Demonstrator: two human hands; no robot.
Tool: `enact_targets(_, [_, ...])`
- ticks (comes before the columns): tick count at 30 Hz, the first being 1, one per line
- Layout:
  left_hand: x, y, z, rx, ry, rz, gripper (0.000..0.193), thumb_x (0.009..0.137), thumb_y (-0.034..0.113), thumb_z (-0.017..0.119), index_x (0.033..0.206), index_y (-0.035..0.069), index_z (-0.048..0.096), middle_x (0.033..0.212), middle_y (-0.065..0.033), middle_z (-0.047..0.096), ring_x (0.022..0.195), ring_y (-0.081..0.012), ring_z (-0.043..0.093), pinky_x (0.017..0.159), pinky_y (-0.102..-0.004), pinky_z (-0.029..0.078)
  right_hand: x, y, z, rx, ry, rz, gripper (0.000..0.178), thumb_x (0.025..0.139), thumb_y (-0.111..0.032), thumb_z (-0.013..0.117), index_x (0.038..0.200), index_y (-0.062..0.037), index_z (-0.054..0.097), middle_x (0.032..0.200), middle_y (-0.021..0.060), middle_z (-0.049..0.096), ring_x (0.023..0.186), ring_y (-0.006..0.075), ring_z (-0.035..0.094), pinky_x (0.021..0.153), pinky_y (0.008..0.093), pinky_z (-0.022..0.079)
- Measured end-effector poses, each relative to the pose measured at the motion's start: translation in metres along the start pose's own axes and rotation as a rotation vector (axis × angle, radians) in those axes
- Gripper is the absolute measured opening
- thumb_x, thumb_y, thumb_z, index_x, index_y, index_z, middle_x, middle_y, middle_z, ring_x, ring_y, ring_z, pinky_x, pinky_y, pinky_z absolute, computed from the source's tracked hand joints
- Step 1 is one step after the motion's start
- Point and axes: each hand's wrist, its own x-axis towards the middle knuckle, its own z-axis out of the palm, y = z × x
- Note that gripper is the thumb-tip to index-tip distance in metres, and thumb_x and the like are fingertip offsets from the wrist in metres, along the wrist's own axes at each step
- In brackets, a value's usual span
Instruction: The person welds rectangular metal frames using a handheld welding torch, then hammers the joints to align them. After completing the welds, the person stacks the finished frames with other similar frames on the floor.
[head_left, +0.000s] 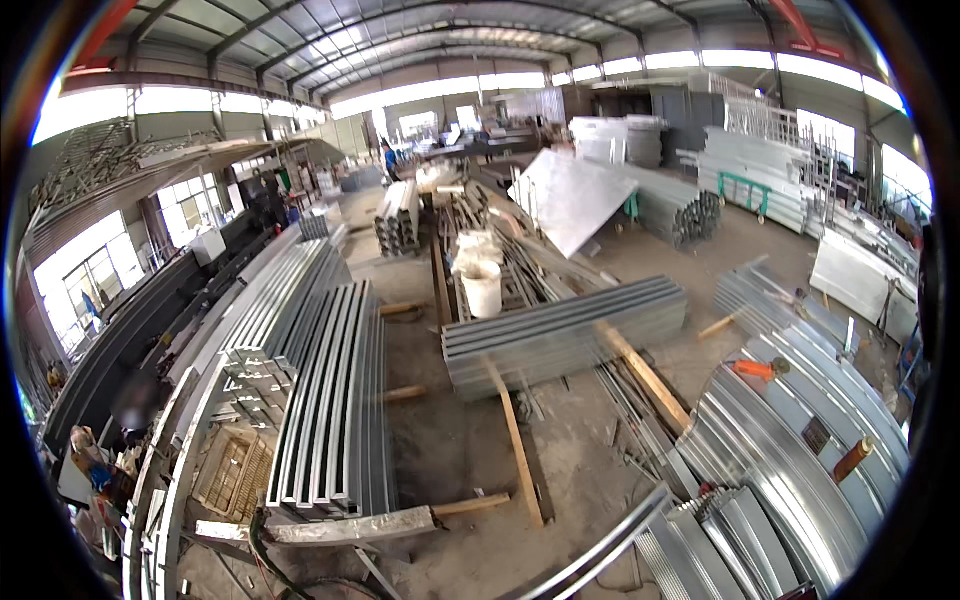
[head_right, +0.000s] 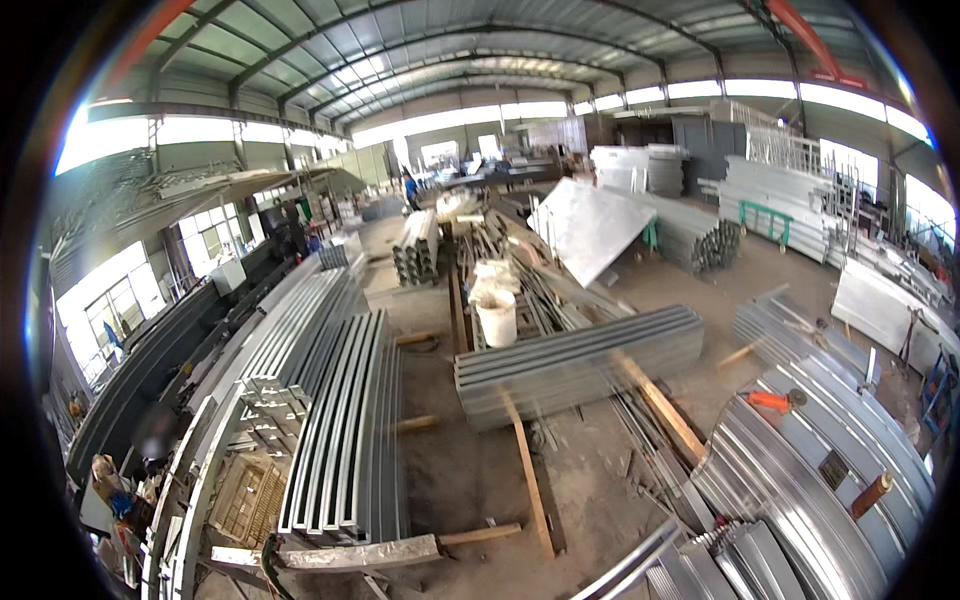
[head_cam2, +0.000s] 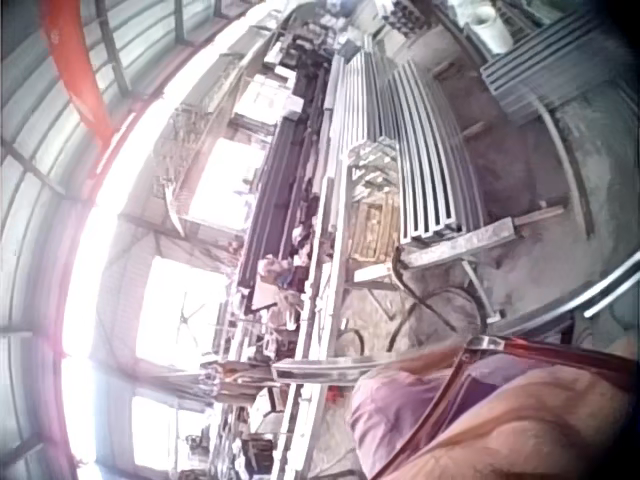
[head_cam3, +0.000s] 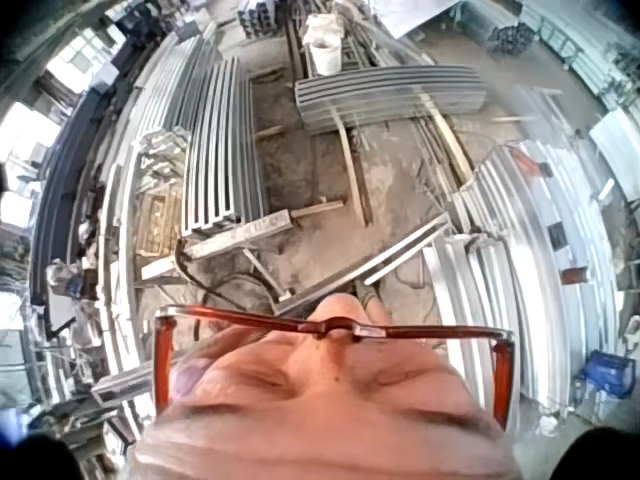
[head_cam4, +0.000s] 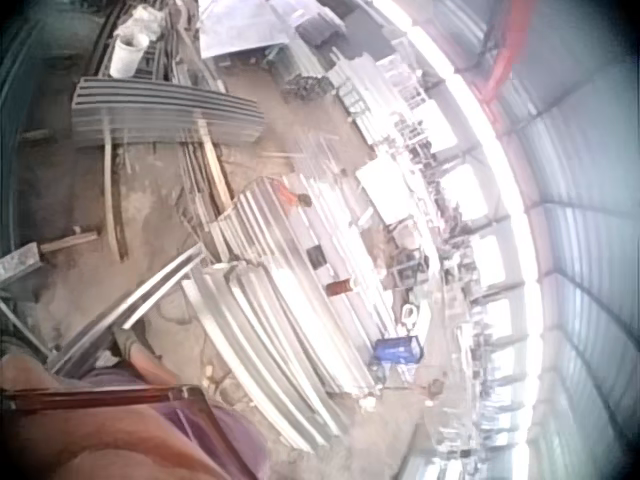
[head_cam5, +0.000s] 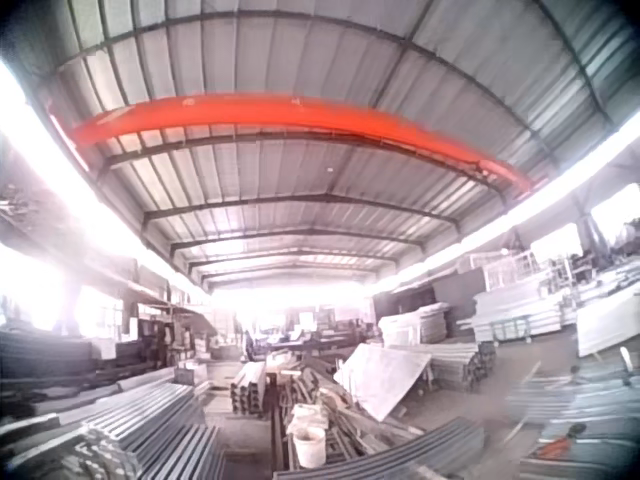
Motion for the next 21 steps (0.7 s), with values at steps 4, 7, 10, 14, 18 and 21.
enact_targets(4, [0.005, 0.045, -0.026, -0.037, -0.057, -0.058, 0.047, 0.081, 0.032, 0.076, 0.119, 0.005, 0.069, 0.118, -0.0298, 0.074, 0.109, -0.0467, 0.072, 0.094, -0.0533, 0.059, 0.053, -0.056, -0.021, -0.166, 0.108, -0.182, 0.049, 0.101, -0.039, 0.067, 0.123, 0.0044, 0.067, 0.111, 0.0203, 0.069, 0.096, 0.0323, 0.065, 0.081, 0.0427, 0.053])
enact_targets(7, [0.018, 0.075, -0.049, -0.061, -0.088, -0.085, 0.047, 0.082, 0.032, 0.076, 0.120, 0.004, 0.069, 0.118, -0.0300, 0.074, 0.110, -0.0468, 0.072, 0.094, -0.0534, 0.058, 0.090, -0.084, -0.034, -0.270, 0.190, -0.268, 0.054, 0.100, -0.036, 0.068, 0.134, 0.0055, 0.064, 0.127, 0.0207, 0.069, 0.112, 0.0315, 0.067, 0.094, 0.0402, 0.054])
enact_targets(10, [0.038, 0.097, -0.072, -0.072, -0.109, -0.113, 0.047, 0.082, 0.032, 0.075, 0.120, 0.004, 0.069, 0.119, -0.0302, 0.074, 0.110, -0.0469, 0.072, 0.094, -0.0535, 0.058, 0.125, -0.121, -0.040, -0.175, 0.070, -0.026, 0.053, 0.103, -0.036, 0.064, 0.138, 0.0037, 0.063, 0.120, 0.0233, 0.072, 0.099, 0.0347, 0.072, 0.083, 0.0463, 0.060])
enact_targets(14, [0.087, 0.105, -0.102, -0.225, -0.037, -0.119, 0.050, 0.084, 0.032, 0.075, 0.124, 0.004, 0.067, 0.122, -0.0299, 0.073, 0.113, -0.0475, 0.071, 0.097, -0.0542, 0.057, 0.151, -0.191, -0.030, -0.043, -0.015, 0.287, 0.052, 0.102, -0.033, 0.066, 0.137, 0.0040, 0.061, 0.121, 0.0228, 0.071, 0.102, 0.0364, 0.071, 0.085, 0.0474, 0.060])
enact_targets(18, [0.160, 0.104, -0.134, -0.162, -0.128, -0.099, 0.069, 0.081, 0.041, 0.076, 0.139, 0.005, 0.064, 0.138, -0.0317, 0.064, 0.129, -0.0504, 0.062, 0.112, -0.0550, 0.050, 0.158, -0.268, -0.028, -0.040, 0.047, 0.061, 0.047, 0.102, -0.030, 0.066, 0.136, 0.0013, 0.061, 0.118, 0.0215, 0.073, 0.100, 0.0418, 0.074, 0.080, 0.0588, 0.063])
enact_targets(21, [0.206, 0.096, -0.153, -0.094, -0.167, -0.138, 0.072, 0.082, 0.041, 0.075, 0.143, 0.004, 0.060, 0.141, -0.0307, 0.062, 0.135, -0.0482, 0.058, 0.113, -0.0549, 0.049, 0.186, -0.319, -0.007, -0.066, 0.075, 0.306, 0.040, 0.106, -0.027, 0.060, 0.133, 0.0028, 0.063, 0.115, 0.0196, 0.075, 0.102, 0.0376, 0.074, 0.085, 0.0519, 0.064])
